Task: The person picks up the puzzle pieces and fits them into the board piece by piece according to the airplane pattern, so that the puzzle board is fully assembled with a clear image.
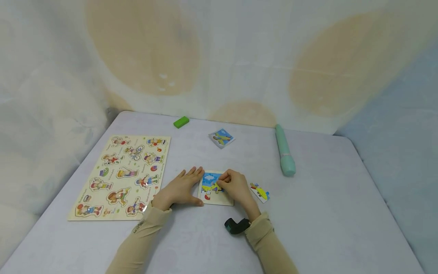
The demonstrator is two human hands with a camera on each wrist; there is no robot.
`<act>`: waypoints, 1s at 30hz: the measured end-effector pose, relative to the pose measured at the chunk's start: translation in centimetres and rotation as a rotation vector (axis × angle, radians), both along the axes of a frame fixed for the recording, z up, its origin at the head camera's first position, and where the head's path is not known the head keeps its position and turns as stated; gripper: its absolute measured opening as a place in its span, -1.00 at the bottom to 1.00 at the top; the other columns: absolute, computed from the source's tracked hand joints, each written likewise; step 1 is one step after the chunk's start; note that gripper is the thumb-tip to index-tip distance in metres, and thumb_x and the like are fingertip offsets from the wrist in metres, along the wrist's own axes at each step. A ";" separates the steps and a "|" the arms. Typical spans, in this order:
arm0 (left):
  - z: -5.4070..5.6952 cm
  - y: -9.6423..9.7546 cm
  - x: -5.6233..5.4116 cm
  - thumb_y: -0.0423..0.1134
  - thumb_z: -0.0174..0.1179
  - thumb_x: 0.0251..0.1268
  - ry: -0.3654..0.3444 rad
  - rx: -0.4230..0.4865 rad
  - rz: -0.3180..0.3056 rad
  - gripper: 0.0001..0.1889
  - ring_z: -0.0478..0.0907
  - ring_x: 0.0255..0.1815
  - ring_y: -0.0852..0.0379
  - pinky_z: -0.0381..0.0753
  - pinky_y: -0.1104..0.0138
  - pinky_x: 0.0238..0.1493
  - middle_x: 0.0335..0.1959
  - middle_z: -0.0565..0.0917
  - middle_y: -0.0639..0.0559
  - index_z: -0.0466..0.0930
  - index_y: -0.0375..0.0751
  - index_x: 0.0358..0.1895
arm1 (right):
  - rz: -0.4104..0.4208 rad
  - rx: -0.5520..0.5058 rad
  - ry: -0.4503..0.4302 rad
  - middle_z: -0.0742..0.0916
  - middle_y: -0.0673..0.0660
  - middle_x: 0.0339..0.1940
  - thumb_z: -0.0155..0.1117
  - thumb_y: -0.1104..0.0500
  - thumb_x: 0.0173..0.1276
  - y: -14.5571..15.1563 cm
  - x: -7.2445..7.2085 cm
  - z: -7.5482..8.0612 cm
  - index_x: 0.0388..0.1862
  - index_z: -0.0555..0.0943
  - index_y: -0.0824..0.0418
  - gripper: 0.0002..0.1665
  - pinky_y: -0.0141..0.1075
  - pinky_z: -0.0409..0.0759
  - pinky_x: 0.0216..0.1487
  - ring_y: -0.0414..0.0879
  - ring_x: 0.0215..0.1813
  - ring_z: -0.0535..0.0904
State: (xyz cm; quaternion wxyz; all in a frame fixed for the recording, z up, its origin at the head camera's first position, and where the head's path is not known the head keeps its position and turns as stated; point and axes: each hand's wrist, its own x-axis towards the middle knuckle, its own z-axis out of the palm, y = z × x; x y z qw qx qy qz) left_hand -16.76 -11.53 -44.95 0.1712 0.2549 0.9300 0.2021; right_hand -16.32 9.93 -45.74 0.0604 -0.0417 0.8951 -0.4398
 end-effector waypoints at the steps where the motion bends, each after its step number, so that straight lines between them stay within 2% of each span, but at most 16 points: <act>1: 0.0 0.0 0.0 0.12 0.45 -0.04 0.000 -0.002 -0.001 0.11 -0.13 0.61 -0.11 -0.16 -0.10 0.57 0.58 0.03 -0.10 0.03 -0.24 0.53 | -0.005 0.011 0.008 0.67 0.04 -0.51 0.36 0.19 0.26 -0.1 0.0 -0.1 -0.34 0.62 0.19 -0.90 -0.44 0.43 -0.47 -0.21 -0.49 0.49; 9: 0.2 -0.1 -0.1 0.11 0.46 -0.05 0.001 0.005 0.001 0.12 -0.13 0.61 -0.11 -0.17 -0.11 0.57 0.58 0.02 -0.11 0.03 -0.25 0.53 | -0.030 0.071 0.043 0.59 0.00 -0.55 0.40 0.18 0.21 -0.7 0.1 -0.2 -0.33 0.58 0.17 -0.85 -0.46 0.35 -0.48 -0.20 -0.49 0.43; 19: 0.4 -0.2 -0.1 0.12 0.45 -0.05 0.009 0.002 0.002 0.12 -0.12 0.61 -0.12 -0.16 -0.11 0.57 0.58 0.02 -0.11 0.03 -0.25 0.53 | -0.044 0.042 0.049 0.60 0.00 -0.52 0.41 0.18 0.21 -0.7 -0.1 -0.1 -0.20 0.61 0.17 -0.79 -0.45 0.34 -0.44 -0.20 -0.48 0.43; 22: 0.3 -0.1 -0.1 0.12 0.45 -0.05 0.004 0.002 0.003 0.12 -0.13 0.61 -0.11 -0.17 -0.10 0.57 0.58 0.01 -0.10 0.02 -0.25 0.53 | -0.015 -0.028 0.010 0.63 0.03 -0.47 0.37 0.16 0.26 0.1 -0.4 -0.1 -0.14 0.63 0.18 -0.79 -0.45 0.37 -0.44 -0.20 -0.47 0.45; 25: 0.1 0.0 -0.1 0.12 0.45 -0.05 -0.005 -0.009 0.005 0.13 -0.14 0.62 -0.09 -0.18 -0.08 0.58 0.59 -0.01 -0.08 0.00 -0.23 0.53 | 0.023 -0.157 -0.064 0.69 0.14 -0.36 0.29 0.18 0.34 1.5 -0.8 0.2 -0.04 0.62 0.23 -0.75 -0.43 0.42 -0.41 -0.17 -0.41 0.52; 30: 0.0 0.0 0.0 0.12 0.46 -0.06 -0.001 -0.026 0.006 0.13 -0.15 0.62 -0.07 -0.20 -0.06 0.59 0.59 -0.01 -0.06 0.00 -0.21 0.54 | 0.030 -0.353 -0.173 0.72 0.28 -0.12 0.12 0.21 0.46 4.7 -1.3 1.0 0.15 0.53 0.33 -0.65 -0.39 0.58 -0.19 -0.13 -0.21 0.63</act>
